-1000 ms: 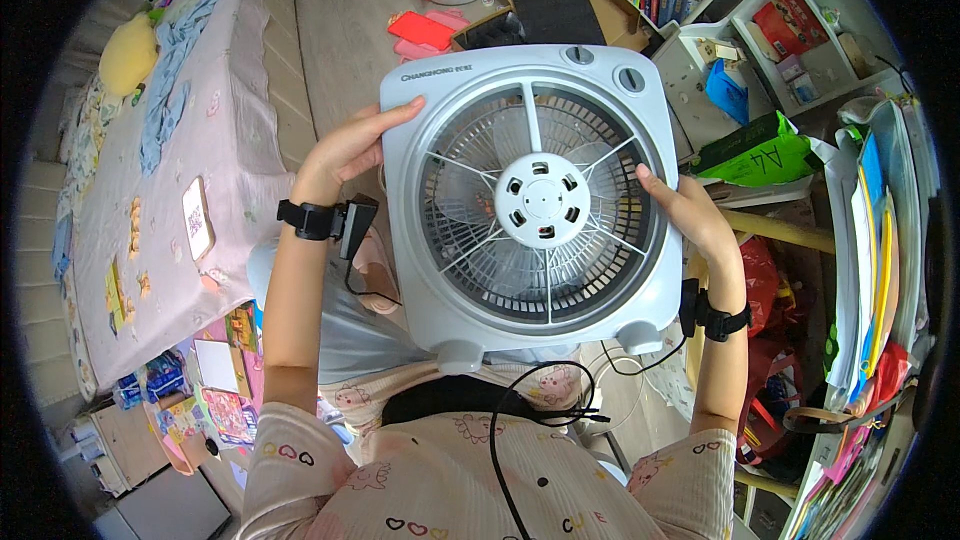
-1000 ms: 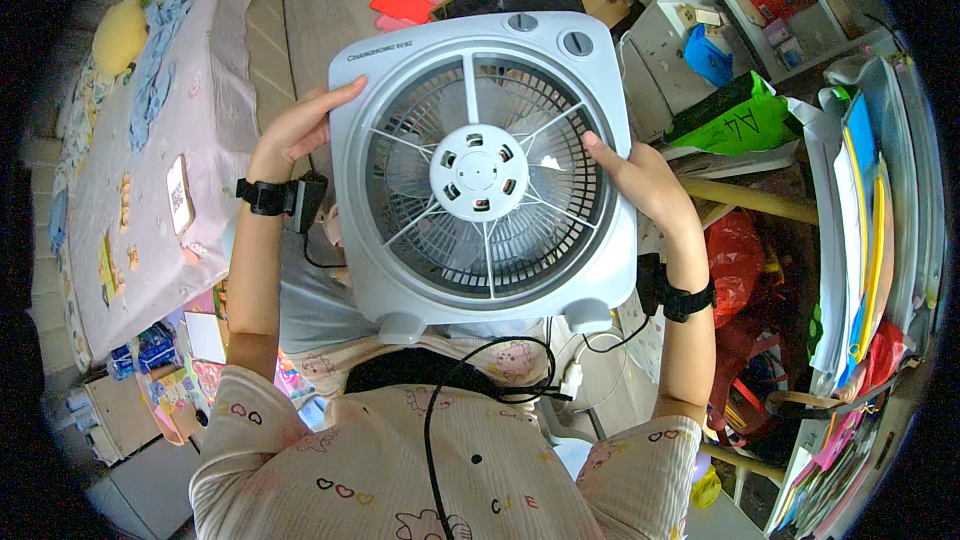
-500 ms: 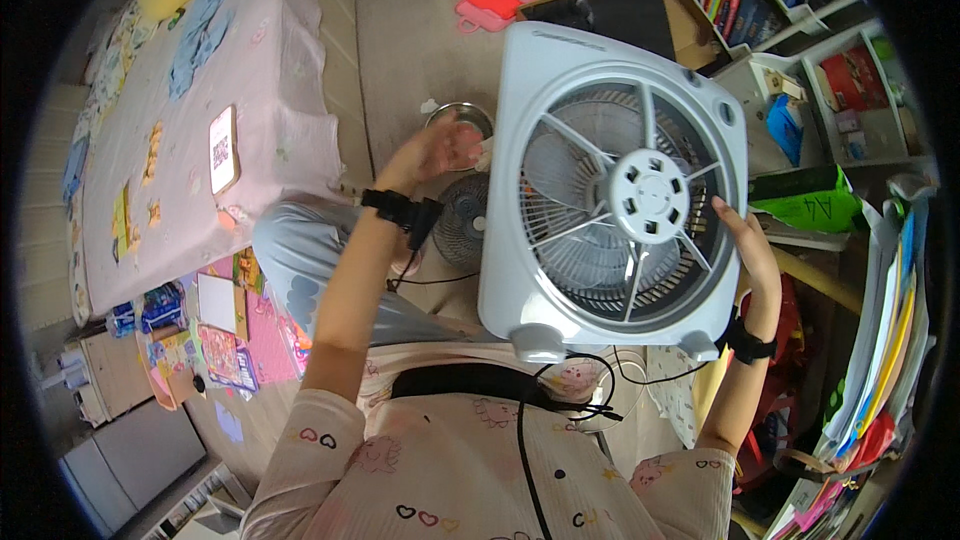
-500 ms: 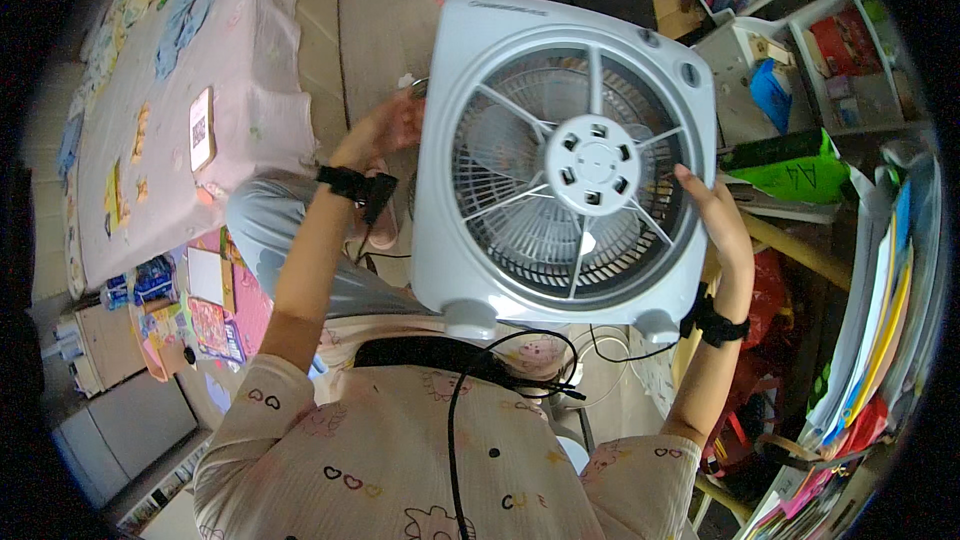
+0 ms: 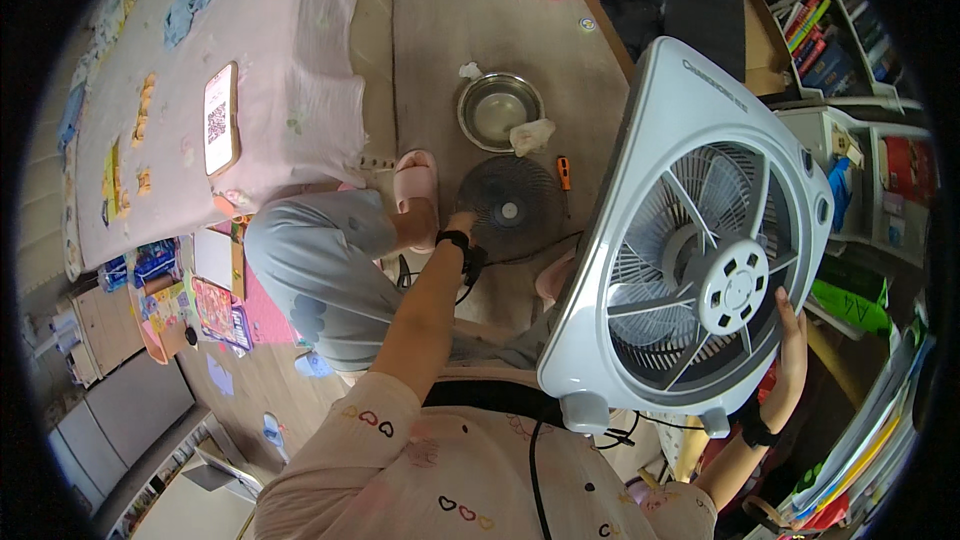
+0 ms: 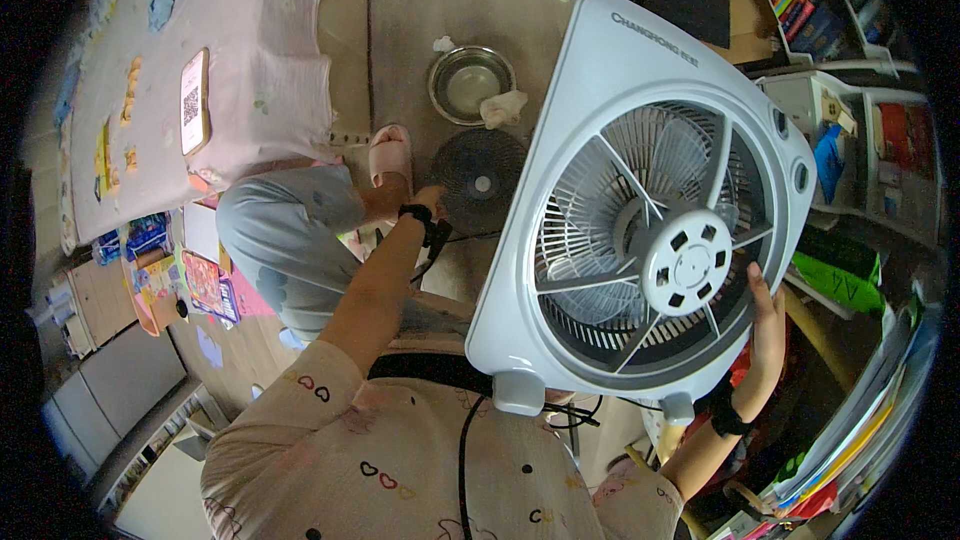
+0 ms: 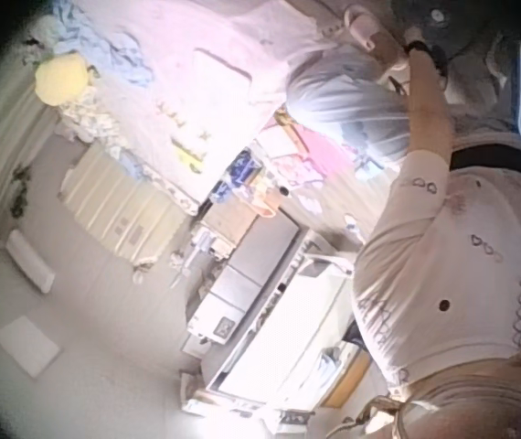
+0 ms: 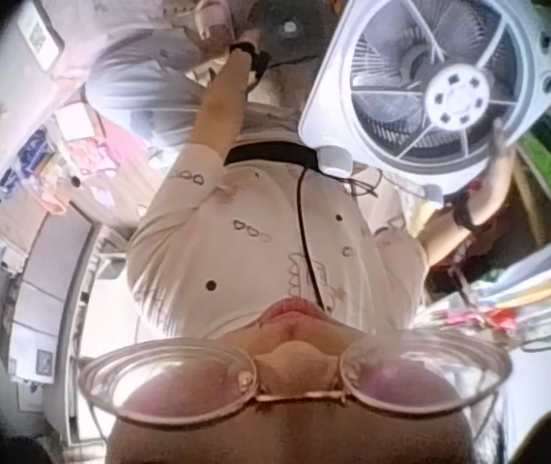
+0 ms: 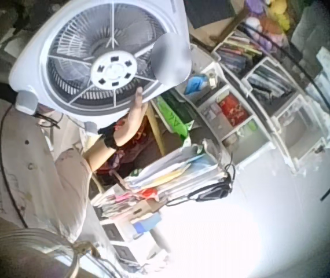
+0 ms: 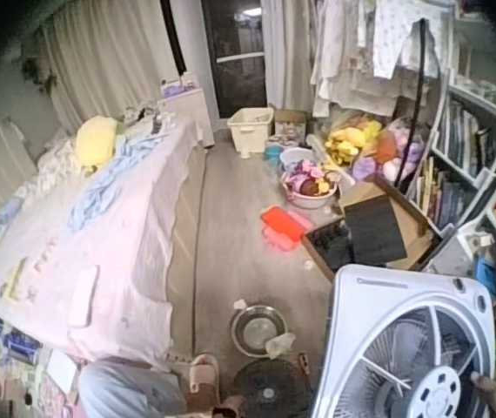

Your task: The person reassembles a small square fan by placing the fan blade, securing the front grille, and tightening the central cap. They also wipe the fan blade with a cloth during the process.

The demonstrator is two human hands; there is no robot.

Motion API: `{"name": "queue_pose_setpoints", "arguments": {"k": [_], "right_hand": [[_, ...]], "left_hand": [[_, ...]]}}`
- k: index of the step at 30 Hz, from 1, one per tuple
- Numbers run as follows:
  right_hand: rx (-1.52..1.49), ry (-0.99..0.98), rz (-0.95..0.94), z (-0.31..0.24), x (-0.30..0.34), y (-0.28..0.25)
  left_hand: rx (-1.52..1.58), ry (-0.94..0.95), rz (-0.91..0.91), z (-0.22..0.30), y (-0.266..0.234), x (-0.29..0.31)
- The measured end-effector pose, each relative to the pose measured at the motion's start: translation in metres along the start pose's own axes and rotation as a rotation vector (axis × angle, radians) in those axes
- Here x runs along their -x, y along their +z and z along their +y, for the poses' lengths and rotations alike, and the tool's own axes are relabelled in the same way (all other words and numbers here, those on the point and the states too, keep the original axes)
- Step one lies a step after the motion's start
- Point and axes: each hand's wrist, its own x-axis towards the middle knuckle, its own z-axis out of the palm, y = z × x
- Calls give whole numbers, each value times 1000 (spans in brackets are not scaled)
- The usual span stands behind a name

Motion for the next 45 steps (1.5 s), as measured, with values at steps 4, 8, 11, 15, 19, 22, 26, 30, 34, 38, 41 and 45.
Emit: {"name": "queue_pose_setpoints", "arguments": {"k": [4, 8, 11, 15, 19, 22, 26, 30, 34, 38, 41, 45], "right_hand": [[4, -23, 36, -9, -3, 6], [-15, -29, 9, -17, -6, 11], [-5, 17, 17, -18, -14, 13], [128, -21, 71, -21, -17, 15], [120, 15, 40, -31, -16, 17], [69, -37, 33, -34, -16, 17], [109, -25, 51, -30, -17, 13], [143, -80, 77, -25, -13, 7], [184, -126, 64, -24, -6, 1], [154, -110, 68, -12, -9, -1], [49, -92, 17, 4, -20, -4], [0, -100, -65, 22, -32, -13]], "left_hand": [[-318, 54, 6, -29, -16, -57], [-1341, 341, -53, -49, -35, -79], [-766, 112, 29, -51, -23, -63], [-85, -127, -96, -43, -9, -12], [73, -62, 0, -42, -4, 22], [-220, -30, -67, -46, -16, 13], [-718, 68, -142, -47, -37, -3], [-1133, 142, -151, -26, -49, 24], [-1105, 74, -27, 8, -59, 62], [-808, 99, -182, 31, -80, 81], [-146, 247, -368, 37, -102, 109], [45, 455, -425, 58, -105, 167]]}}
